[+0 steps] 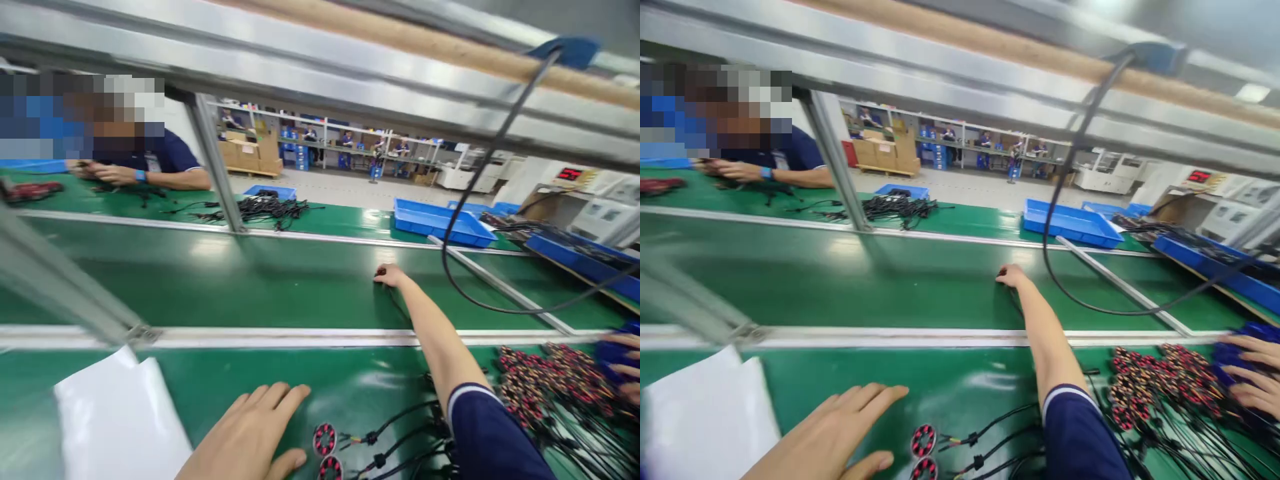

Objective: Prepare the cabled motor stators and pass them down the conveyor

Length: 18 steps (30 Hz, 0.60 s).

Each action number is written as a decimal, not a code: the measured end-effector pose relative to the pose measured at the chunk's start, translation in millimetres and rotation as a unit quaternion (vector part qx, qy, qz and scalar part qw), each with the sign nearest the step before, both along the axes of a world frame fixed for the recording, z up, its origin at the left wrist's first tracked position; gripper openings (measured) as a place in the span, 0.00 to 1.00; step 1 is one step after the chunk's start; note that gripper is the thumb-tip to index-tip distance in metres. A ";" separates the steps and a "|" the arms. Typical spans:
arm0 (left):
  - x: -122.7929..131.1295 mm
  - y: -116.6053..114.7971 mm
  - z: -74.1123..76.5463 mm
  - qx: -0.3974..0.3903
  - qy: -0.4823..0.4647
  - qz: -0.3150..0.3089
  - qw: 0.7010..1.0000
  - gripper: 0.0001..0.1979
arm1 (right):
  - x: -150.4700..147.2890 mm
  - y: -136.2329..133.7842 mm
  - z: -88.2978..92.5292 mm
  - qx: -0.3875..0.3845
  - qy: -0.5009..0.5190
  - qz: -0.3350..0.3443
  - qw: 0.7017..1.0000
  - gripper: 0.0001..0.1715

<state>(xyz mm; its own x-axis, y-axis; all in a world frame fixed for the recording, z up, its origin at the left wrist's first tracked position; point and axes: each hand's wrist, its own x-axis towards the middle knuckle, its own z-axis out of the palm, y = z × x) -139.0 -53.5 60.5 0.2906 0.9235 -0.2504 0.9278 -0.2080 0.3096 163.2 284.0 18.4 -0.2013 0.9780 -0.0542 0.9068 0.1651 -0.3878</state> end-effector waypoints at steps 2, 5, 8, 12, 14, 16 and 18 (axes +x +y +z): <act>9.9 -8.4 12.2 0.027 0.007 -0.004 1.000 0.27 | -11.3 -13.9 -1.7 -0.006 0.009 0.057 0.998 0.20; 22.5 -16.3 25.3 0.055 0.004 -0.060 0.997 0.29 | -39.1 -50.6 -9.9 -0.014 0.031 0.167 0.985 0.20; 28.3 -21.5 28.0 0.095 0.013 -0.099 0.990 0.30 | -70.1 -110.2 -22.4 0.014 0.067 0.332 0.941 0.21; 29.0 -26.1 22.3 0.140 0.070 -0.075 0.985 0.29 | -91.1 -188.5 -34.1 0.079 -0.008 0.405 0.911 0.20; 19.3 -24.2 16.3 0.153 0.068 -0.039 0.985 0.29 | -86.4 -212.1 -32.4 0.143 -0.056 0.381 0.912 0.27; -2.7 -18.4 7.7 0.158 0.037 0.030 0.986 0.30 | -70.2 -229.9 -27.0 0.188 -0.057 0.364 0.910 0.34; -37.3 -10.2 -3.7 0.158 0.000 0.147 0.976 0.31 | -47.6 -248.8 -22.7 0.210 -0.015 0.367 0.906 0.33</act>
<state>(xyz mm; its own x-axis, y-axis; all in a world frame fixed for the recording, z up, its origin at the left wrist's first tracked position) -176.3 -63.8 56.8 0.0004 0.9981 0.0612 0.9621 -0.0171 0.2723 115.6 35.2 -4.3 -0.8098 0.5179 0.2756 0.5027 0.8548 -0.1289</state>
